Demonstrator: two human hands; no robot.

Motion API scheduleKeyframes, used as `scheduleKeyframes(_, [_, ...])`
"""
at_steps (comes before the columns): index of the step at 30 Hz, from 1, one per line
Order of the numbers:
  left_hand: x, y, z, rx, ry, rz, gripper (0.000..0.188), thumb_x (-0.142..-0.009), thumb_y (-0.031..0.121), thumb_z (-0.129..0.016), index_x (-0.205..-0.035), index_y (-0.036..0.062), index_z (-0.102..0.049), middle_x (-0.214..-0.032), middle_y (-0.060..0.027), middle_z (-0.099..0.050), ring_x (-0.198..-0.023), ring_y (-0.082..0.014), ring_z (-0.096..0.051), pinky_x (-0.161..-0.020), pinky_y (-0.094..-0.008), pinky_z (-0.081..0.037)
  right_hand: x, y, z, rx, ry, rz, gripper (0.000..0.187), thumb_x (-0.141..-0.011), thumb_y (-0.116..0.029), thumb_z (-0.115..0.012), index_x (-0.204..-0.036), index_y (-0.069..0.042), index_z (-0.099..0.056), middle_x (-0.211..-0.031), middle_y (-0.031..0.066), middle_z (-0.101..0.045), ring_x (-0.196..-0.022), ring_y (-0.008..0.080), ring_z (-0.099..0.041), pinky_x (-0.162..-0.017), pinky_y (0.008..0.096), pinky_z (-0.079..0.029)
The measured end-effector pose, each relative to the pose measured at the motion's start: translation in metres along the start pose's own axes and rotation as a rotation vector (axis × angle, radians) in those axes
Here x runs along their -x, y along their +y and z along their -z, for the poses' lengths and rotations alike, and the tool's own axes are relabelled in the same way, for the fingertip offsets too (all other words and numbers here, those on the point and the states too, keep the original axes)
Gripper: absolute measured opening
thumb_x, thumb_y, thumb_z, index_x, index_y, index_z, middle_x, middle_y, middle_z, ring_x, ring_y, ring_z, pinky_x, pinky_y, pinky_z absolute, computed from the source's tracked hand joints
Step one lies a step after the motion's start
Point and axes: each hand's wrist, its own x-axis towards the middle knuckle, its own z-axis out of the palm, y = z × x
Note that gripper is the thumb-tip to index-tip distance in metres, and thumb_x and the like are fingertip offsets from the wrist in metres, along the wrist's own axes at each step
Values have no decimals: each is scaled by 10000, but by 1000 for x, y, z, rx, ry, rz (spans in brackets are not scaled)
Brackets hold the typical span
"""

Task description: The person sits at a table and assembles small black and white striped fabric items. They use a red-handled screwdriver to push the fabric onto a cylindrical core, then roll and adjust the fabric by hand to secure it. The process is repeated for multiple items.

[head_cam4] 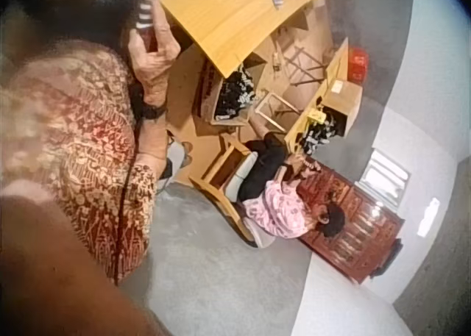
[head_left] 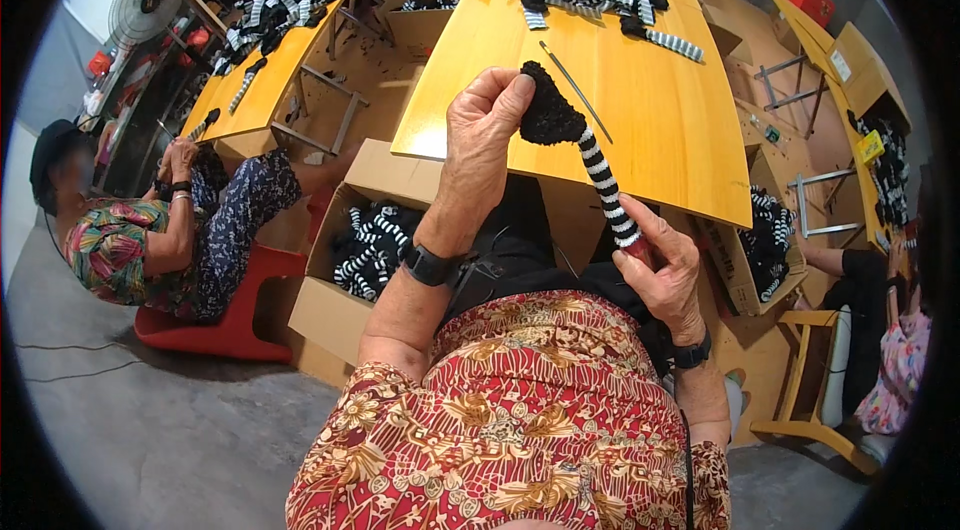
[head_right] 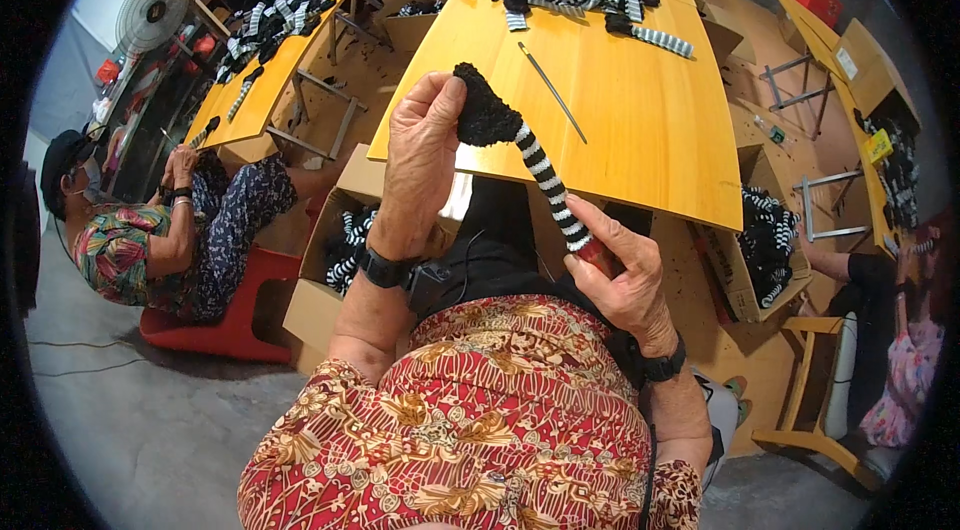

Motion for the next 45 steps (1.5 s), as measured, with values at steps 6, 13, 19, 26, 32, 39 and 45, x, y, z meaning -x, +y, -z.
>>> scheduleKeyframes(6, [-3,-5,1,-128,99,-81,144,-935,167,-615,-939,24,-628,-799,38,-587,-724,-39,-495,-676,-190,-427,1,1,-3,45,3,33,567,-747,9,-646,-1302,-41,-546,-1087,94,-665,-853,91,-606,-756,230,-488])
scheduleKeyframes(13, [2,-2,-11,-21,83,35,131,-930,139,-609,-983,22,-630,-875,10,-640,-812,-45,-574,-759,-207,-477,2,1,-2,6,-3,2,570,-748,18,-634,-1307,-37,-538,-1093,105,-661,-861,101,-607,-763,242,-488])
scheduleKeyframes(19, [-3,-12,0,123,119,-19,136,-935,133,-598,-1016,26,-619,-890,-2,-649,-791,-55,-607,-728,-209,-507,2,-4,-1,66,-89,-9,570,-767,13,-586,-1330,-15,-504,-1113,148,-648,-779,136,-605,-722,244,-477])
scheduleKeyframes(26, [3,-10,-15,93,93,46,193,-930,188,-618,-1026,21,-635,-896,-8,-664,-756,-58,-611,-710,-213,-506,-1,7,-5,40,-64,31,568,-758,13,-564,-1323,-3,-508,-1183,164,-629,-820,153,-633,-751,247,-481])
scheduleKeyframes(32, [-1,4,7,-147,-135,233,207,-913,219,-642,-945,19,-688,-843,-11,-666,-781,-77,-605,-702,-227,-493,-2,6,13,10,-131,-71,535,-742,-1,-603,-1275,-34,-574,-1060,111,-668,-774,99,-574,-734,226,-467])
scheduleKeyframes(39, [7,5,3,-114,-204,415,228,-892,230,-668,-955,12,-692,-845,-8,-660,-766,-73,-592,-675,-215,-475,-10,-7,34,-235,-215,-375,536,-747,-30,-598,-1283,-48,-577,-681,-45,-541,-516,27,-429,-495,184,-359])
scheduleKeyframes(45, [11,-4,-7,-51,-171,393,301,-948,279,-590,-1093,29,-673,-702,58,-521,-607,-19,-418,-521,-168,-332,-8,-7,23,-241,-124,-345,523,-766,-6,-593,-1287,-53,-575,-709,-37,-547,-491,24,-429,-468,181,-354])
